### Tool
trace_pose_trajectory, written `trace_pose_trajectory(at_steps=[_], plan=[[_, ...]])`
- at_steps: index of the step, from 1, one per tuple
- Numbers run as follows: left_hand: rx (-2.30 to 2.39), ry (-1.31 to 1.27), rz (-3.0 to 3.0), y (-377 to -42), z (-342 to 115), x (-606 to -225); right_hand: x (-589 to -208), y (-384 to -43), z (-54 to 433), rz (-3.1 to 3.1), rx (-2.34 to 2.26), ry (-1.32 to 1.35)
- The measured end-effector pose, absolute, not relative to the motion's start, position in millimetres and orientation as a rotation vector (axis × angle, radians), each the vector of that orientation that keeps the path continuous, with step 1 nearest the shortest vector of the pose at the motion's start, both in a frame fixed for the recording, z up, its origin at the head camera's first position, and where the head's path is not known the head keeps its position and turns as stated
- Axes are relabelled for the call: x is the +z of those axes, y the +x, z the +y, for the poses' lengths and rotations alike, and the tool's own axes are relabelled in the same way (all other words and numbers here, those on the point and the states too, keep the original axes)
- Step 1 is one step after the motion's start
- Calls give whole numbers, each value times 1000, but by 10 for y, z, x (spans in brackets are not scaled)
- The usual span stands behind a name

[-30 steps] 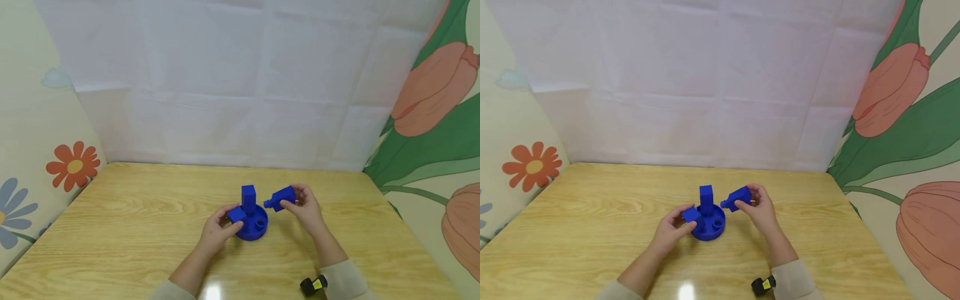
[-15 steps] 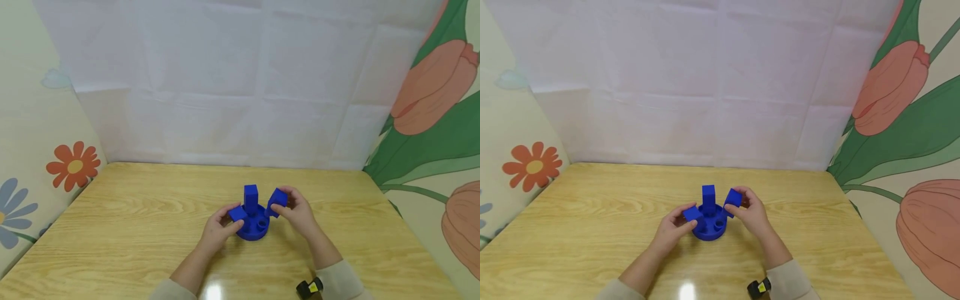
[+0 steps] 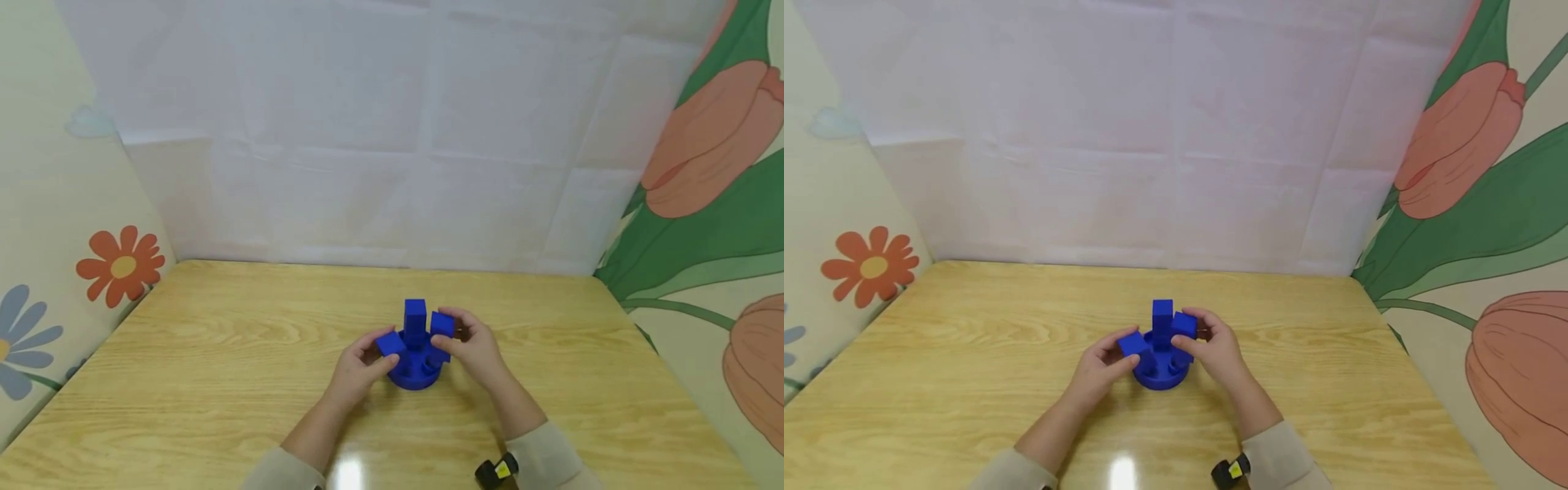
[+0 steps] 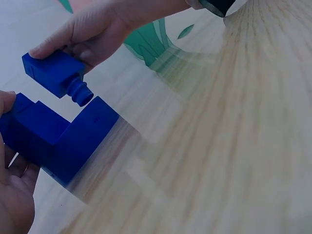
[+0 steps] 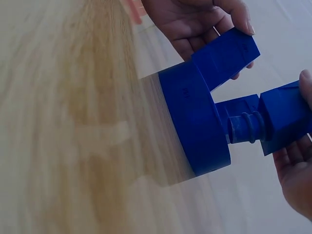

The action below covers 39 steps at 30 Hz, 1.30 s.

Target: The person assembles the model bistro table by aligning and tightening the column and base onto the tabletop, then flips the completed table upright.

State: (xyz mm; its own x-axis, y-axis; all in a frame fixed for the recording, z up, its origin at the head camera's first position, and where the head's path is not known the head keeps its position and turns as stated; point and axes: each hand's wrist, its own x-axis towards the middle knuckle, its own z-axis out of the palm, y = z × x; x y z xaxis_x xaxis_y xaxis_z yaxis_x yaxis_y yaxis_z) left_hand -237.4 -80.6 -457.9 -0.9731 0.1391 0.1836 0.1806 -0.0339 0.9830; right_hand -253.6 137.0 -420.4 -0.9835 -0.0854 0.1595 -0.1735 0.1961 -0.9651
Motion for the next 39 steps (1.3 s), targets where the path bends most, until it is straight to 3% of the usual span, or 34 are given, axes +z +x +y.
trace_pose_trajectory(at_steps=[27, 39], plan=[[-2257, -376, -2090, -2382, -837, -4592, -4334, -2508, 1185, -2441, 1857, 257], [-2237, -323, -2106, -2369, -829, -4595, -4267, -2436, 1245, -2469, 1643, 441]])
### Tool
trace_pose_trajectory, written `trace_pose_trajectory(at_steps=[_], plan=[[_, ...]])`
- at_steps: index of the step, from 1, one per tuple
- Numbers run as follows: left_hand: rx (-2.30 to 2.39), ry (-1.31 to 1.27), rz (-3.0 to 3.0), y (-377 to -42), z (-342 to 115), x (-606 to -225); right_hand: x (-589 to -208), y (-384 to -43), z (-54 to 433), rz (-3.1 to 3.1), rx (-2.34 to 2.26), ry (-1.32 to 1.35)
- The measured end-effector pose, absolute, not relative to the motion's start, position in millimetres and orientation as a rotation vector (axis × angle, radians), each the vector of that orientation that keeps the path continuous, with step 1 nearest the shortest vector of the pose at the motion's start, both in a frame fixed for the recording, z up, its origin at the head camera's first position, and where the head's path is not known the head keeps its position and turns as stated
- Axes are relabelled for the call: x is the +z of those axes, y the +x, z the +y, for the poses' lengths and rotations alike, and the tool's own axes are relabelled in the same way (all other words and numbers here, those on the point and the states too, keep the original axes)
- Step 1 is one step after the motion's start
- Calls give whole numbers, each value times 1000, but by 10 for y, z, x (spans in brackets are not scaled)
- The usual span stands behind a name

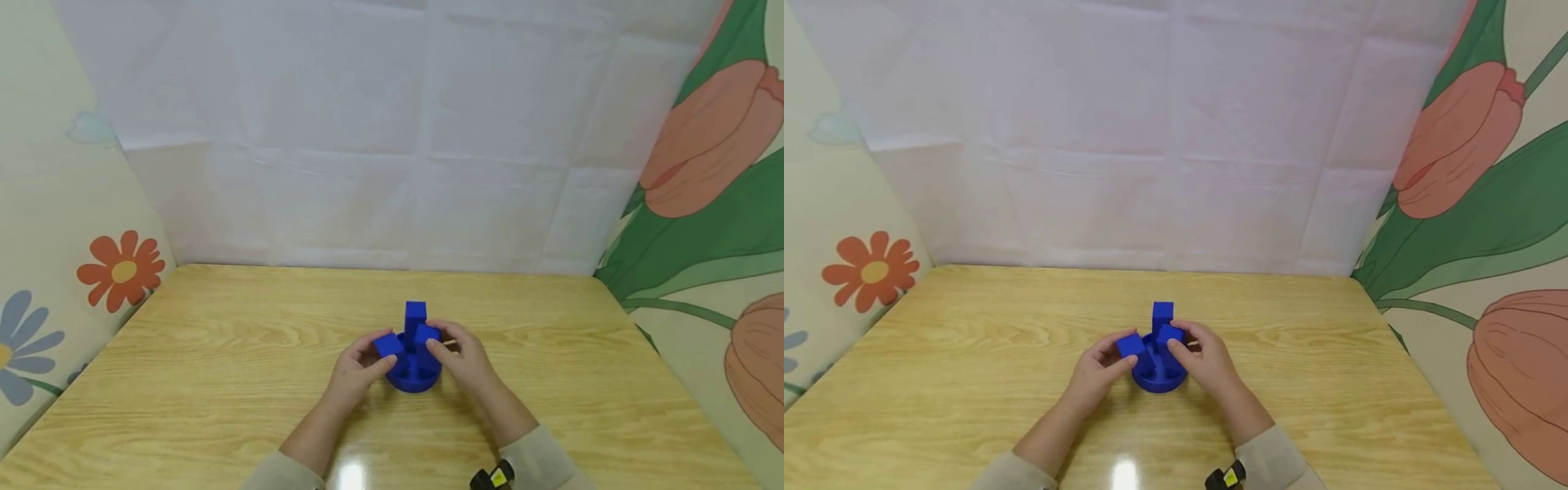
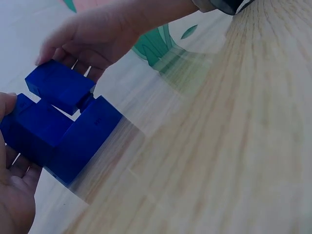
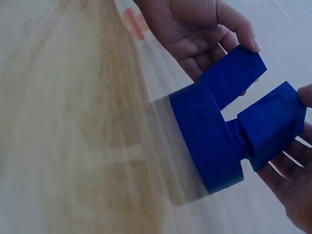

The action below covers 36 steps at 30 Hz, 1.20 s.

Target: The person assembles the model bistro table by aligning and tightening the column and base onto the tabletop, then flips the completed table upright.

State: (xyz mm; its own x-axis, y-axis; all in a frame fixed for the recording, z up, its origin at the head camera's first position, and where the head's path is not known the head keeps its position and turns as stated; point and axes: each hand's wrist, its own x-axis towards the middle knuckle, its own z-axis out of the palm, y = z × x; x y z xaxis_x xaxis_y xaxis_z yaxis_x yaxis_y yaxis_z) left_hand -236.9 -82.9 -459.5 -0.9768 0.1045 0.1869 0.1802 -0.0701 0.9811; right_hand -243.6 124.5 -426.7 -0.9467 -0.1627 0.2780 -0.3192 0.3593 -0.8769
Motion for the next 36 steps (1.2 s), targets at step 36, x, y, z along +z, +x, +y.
trace_pose_trajectory(at_steps=[36], plan=[[-2267, -325, -2083, -2356, -825, -4597, -4350, -2575, 1364, -2300, 2086, 507]])
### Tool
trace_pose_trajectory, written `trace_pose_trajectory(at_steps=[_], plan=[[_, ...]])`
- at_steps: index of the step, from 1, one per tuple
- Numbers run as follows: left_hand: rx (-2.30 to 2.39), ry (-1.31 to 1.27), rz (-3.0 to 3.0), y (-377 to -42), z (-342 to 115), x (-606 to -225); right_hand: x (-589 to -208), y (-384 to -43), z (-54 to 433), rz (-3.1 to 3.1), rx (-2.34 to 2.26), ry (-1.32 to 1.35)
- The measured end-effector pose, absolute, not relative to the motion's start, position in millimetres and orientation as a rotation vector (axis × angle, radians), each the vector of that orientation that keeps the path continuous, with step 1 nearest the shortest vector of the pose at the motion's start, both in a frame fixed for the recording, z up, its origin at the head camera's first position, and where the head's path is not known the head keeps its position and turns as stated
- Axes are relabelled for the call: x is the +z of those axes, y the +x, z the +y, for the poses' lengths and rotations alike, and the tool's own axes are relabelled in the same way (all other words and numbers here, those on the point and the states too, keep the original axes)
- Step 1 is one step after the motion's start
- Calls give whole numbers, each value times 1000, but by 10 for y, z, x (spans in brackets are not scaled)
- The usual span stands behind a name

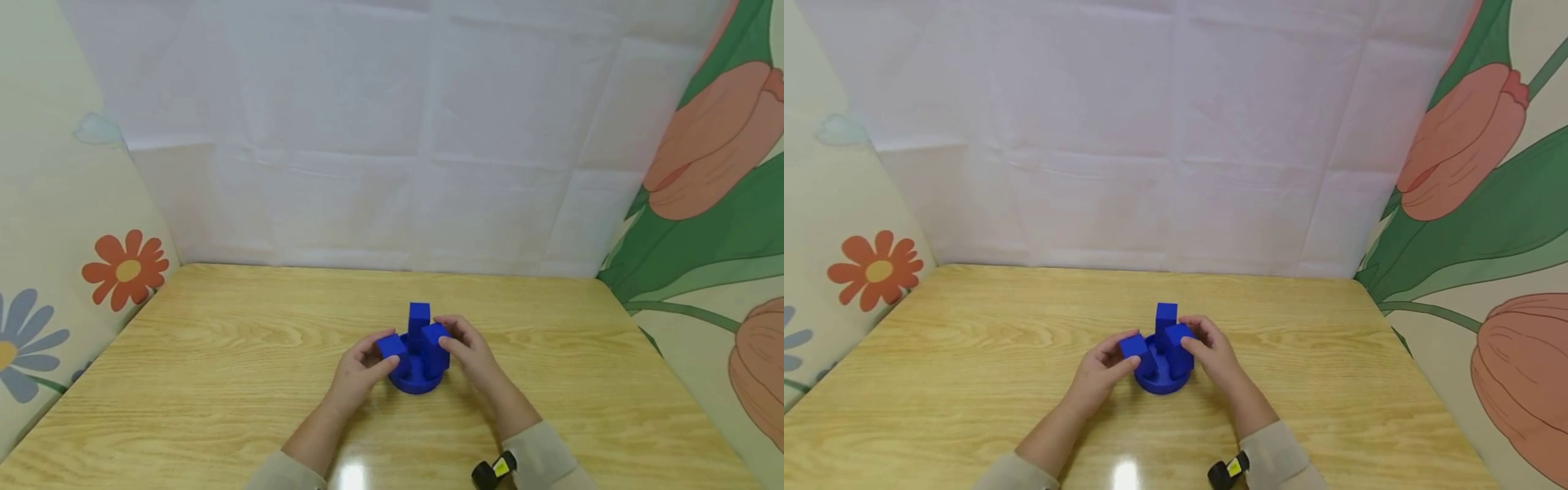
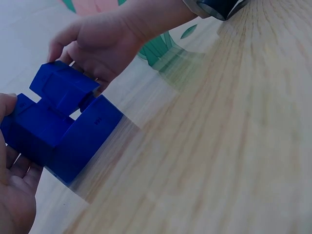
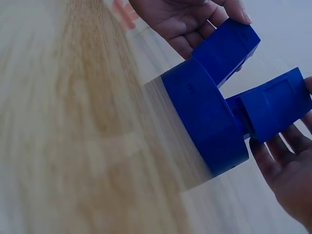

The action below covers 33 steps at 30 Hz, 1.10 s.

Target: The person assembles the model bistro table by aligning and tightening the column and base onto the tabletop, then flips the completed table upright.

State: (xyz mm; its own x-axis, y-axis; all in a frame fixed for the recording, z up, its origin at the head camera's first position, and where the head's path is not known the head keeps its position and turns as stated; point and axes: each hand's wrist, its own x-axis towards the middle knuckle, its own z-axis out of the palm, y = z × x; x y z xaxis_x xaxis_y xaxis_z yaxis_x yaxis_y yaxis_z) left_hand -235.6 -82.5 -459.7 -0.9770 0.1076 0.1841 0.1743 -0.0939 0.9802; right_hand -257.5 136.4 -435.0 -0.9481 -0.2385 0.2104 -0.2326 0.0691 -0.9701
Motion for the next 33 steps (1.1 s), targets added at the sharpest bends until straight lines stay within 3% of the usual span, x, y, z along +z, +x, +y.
trace_pose_trajectory(at_steps=[9, 19, 33], plan=[[-2257, -347, -2075, -2349, -822, -4584, -4350, -2567, 1399, 2336, -2135, -333], [-2286, -310, -2095, -2348, -815, -4569, -4422, -2558, 1501, 2278, -2085, -638], [-2293, -328, -2093, -2351, -823, -4570, -4374, -2518, 1528, 2346, -2037, -365]])
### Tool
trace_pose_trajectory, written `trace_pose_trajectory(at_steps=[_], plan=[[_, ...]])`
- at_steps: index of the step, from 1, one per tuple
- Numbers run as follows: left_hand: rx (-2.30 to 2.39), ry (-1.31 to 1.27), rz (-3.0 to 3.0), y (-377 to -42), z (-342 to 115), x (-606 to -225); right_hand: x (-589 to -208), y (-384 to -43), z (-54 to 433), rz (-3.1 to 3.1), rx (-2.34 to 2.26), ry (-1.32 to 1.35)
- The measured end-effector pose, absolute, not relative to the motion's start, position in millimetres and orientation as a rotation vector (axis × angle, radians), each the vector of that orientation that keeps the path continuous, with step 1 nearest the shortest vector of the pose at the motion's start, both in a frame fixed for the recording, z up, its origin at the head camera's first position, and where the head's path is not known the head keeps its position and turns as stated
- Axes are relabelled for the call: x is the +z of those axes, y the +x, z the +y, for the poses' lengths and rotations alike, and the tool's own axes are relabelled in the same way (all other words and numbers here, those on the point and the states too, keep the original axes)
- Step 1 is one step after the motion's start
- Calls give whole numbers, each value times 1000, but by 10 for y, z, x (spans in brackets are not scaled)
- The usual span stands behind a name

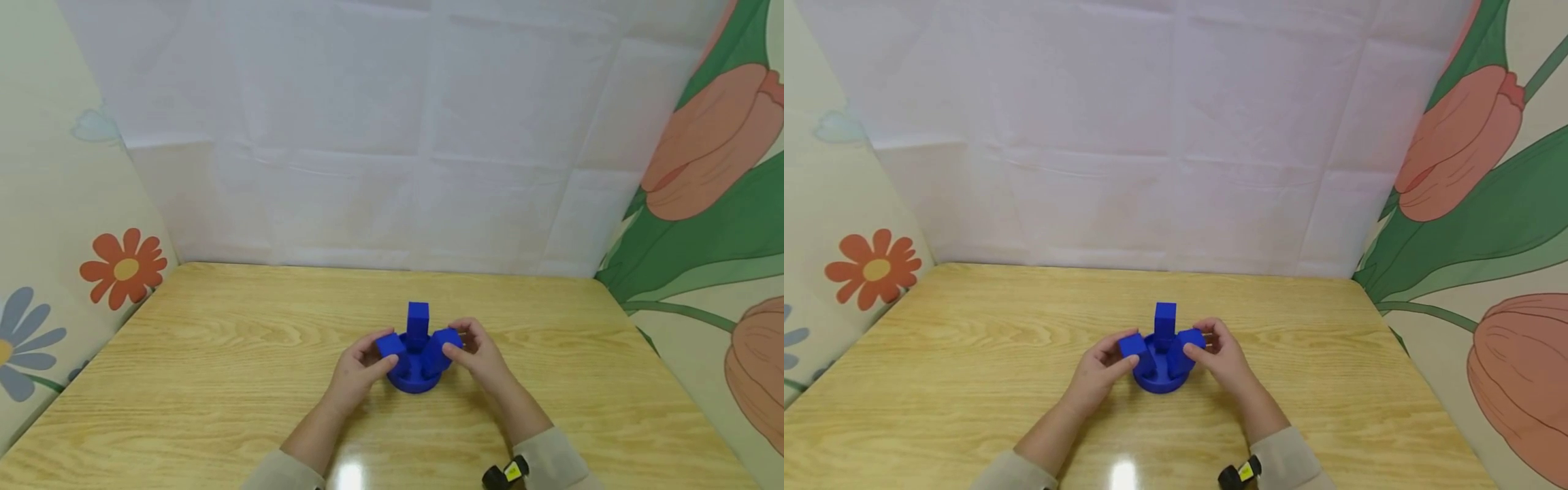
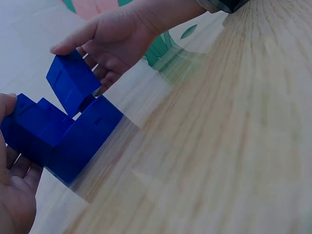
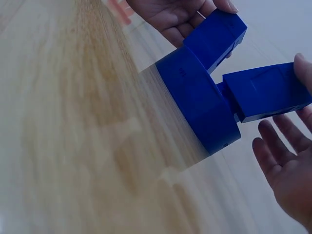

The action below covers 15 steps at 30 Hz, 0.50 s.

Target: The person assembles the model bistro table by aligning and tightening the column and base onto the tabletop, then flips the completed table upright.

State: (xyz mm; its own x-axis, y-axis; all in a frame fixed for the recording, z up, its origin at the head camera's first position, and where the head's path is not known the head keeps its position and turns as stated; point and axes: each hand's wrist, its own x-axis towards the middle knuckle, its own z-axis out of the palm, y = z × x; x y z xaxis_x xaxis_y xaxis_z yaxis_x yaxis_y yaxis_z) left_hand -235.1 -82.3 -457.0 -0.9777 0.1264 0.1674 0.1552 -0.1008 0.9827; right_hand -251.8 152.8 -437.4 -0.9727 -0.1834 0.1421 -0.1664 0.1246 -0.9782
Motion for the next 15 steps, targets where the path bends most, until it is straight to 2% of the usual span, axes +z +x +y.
trace_pose_trajectory(at_steps=[15], plan=[[-2272, -323, -2098, -2356, -829, -4574, -4393, -2473, 1714, 2209, -2025, -648]])
